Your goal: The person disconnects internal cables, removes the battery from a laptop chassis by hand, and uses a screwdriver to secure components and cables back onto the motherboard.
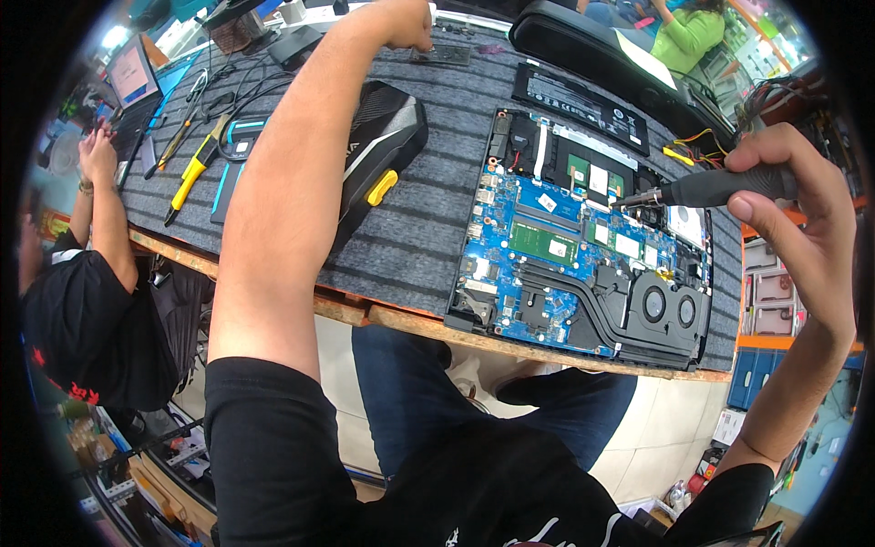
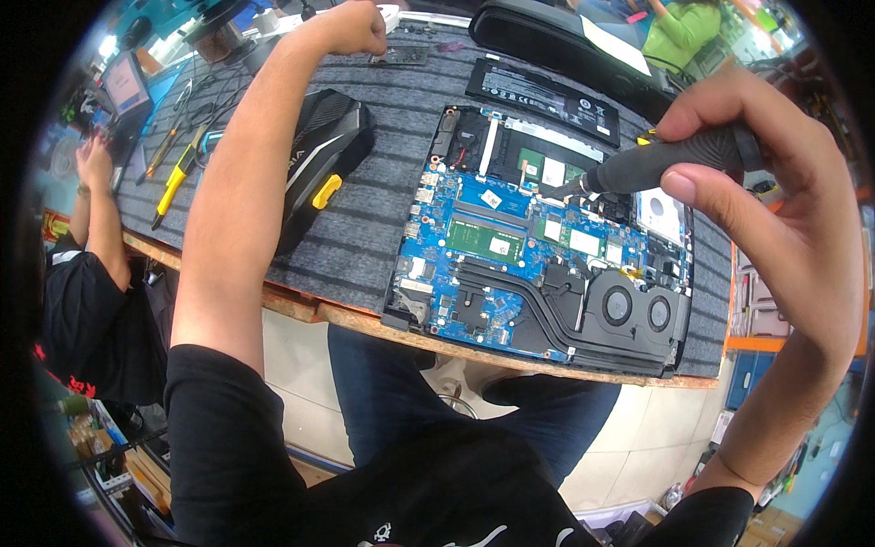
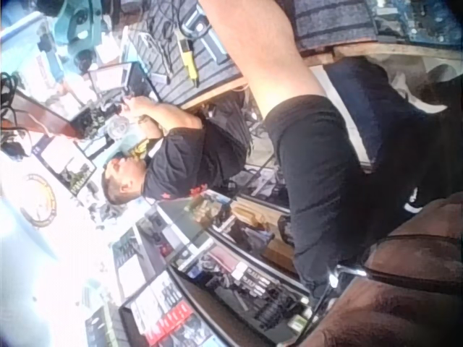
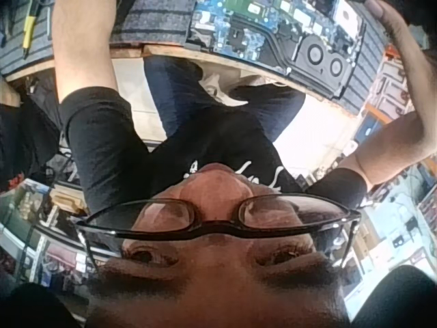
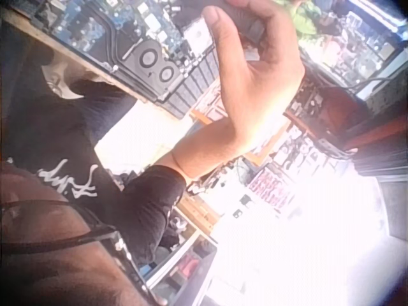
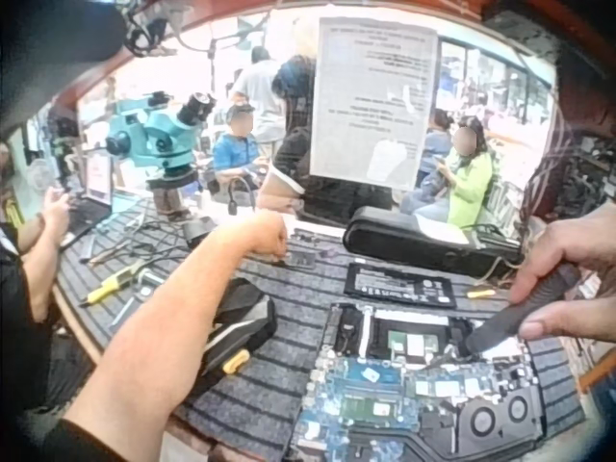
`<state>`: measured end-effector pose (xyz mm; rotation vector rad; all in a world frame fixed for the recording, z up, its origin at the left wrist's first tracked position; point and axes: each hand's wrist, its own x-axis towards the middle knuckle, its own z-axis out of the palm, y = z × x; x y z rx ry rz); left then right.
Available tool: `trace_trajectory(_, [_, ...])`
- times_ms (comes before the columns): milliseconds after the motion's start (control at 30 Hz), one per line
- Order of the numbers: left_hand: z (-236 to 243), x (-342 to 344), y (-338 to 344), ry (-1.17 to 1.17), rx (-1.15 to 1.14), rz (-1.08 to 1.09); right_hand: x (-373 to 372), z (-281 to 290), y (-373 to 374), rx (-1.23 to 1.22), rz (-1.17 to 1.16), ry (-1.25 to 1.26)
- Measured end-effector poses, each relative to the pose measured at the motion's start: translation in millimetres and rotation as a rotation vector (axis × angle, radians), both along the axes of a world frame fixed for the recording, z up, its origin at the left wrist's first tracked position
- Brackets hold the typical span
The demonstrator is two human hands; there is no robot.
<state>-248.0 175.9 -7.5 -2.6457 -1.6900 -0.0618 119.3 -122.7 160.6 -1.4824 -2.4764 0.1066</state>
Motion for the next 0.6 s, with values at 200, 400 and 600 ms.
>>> trace_trajectory(200, [17.7,7.3,-23.4,-0.231,0.115,0.000,-17.8,0.3,-7.2,-0.079,0.092,-0.021])
trace_trajectory(400, [15.8,8.7,-29.3,-0.304,0.322,-0.061,-36.3,-18.4,0.3,-0.192,0.292,-0.009])
trace_trajectory(600, [16.9,6.5,-28.4,-0.339,0.326,-0.114,-42.7,-24.5,-1.3,-0.193,0.325,-0.054])
